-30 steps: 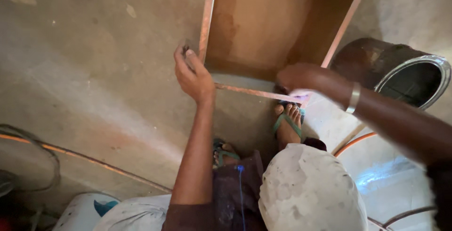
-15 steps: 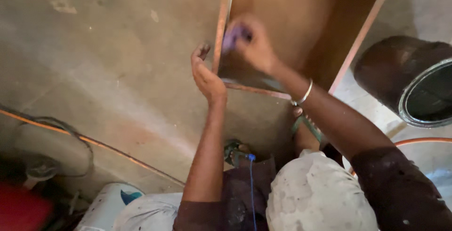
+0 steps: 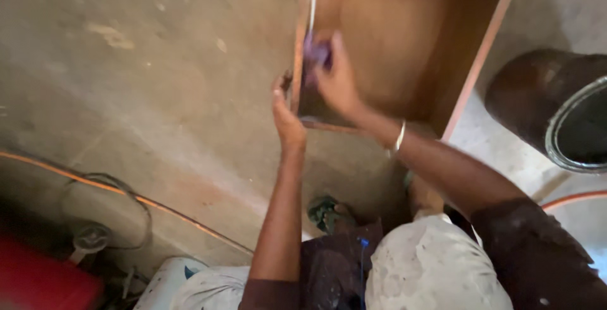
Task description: The person sits on the floor and wipes the interior and exterior surfaces of a small wooden box using a purple cloth. They repeatedly dip the cloth into a metal can to apply liquid to the wood, cleaning the box's edges and sides.
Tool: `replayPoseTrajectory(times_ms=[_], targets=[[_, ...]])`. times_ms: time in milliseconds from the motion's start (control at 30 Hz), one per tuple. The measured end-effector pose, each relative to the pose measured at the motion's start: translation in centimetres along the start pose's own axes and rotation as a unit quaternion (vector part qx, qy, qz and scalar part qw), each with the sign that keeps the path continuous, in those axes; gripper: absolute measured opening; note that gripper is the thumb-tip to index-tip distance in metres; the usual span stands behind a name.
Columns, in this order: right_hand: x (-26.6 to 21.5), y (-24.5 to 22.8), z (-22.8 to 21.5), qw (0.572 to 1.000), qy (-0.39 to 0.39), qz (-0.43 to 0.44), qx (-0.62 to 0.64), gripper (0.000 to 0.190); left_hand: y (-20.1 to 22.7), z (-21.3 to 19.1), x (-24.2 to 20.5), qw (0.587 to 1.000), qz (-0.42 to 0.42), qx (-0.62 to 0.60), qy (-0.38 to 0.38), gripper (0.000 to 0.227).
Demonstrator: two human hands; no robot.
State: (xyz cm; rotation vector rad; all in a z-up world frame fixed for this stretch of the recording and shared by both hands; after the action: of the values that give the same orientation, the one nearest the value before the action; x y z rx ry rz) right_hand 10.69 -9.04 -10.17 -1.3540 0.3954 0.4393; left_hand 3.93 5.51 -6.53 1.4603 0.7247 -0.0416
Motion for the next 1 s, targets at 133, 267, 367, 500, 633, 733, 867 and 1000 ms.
replayPoseTrajectory(times_ms=[133,267,367,500,633,733,867,1000], targets=[[9.3,-6.2,-2.7,0.962,0.105,-0.13,-0.217,0.039,0.0,0.1,-0.7,0.996,-0.019,0.069,-0.056,0.063],[4.1,-7.1,-1.5,0.947,0.05,-0.276,-0.159,0.043,2.3,1.0,2.0,0.979,-0.01,0.126,-0.157,0.068],[-2.5,-4.5,0.5,0.951,0.023,-0.203,-0.232,0.046,4.5,2.2,6.0,0.967,0.041,0.198,-0.156,0.071],[0.4,-4.3,-0.1,0.979,0.054,-0.18,-0.083,0.053,5.5,5.2,8.8,0.959,0.052,0.253,-0.114,0.068],[8.0,-4.5,-2.3,0.951,0.141,-0.256,-0.103,0.041,5.3,6.1,8.8,0.957,0.043,0.276,-0.082,0.061],[11.4,-4.8,-3.3,0.936,0.165,-0.286,-0.126,0.043,6.0,6.0,8.3,0.957,0.085,0.272,-0.052,0.058],[12.8,-5.6,-3.8,0.944,0.179,-0.215,-0.176,0.043,7.2,6.2,8.1,0.928,0.149,0.342,-0.025,0.052],[11.3,-6.2,-3.8,0.955,0.177,-0.172,-0.163,0.032,7.4,6.1,7.9,0.916,0.175,0.361,-0.016,0.048]])
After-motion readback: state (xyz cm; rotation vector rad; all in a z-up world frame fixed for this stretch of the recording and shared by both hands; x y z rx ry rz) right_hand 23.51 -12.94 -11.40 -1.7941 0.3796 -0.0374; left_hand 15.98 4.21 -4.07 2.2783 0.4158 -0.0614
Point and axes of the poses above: each hand's wrist, its own x-axis towards the middle knuckle, its own z-axis out of the palm, y = z × x, the point moved 7 cm from there along x, towards the middle knuckle, and after that the axes turned 5 degrees about -x, right-handed, at the moved point
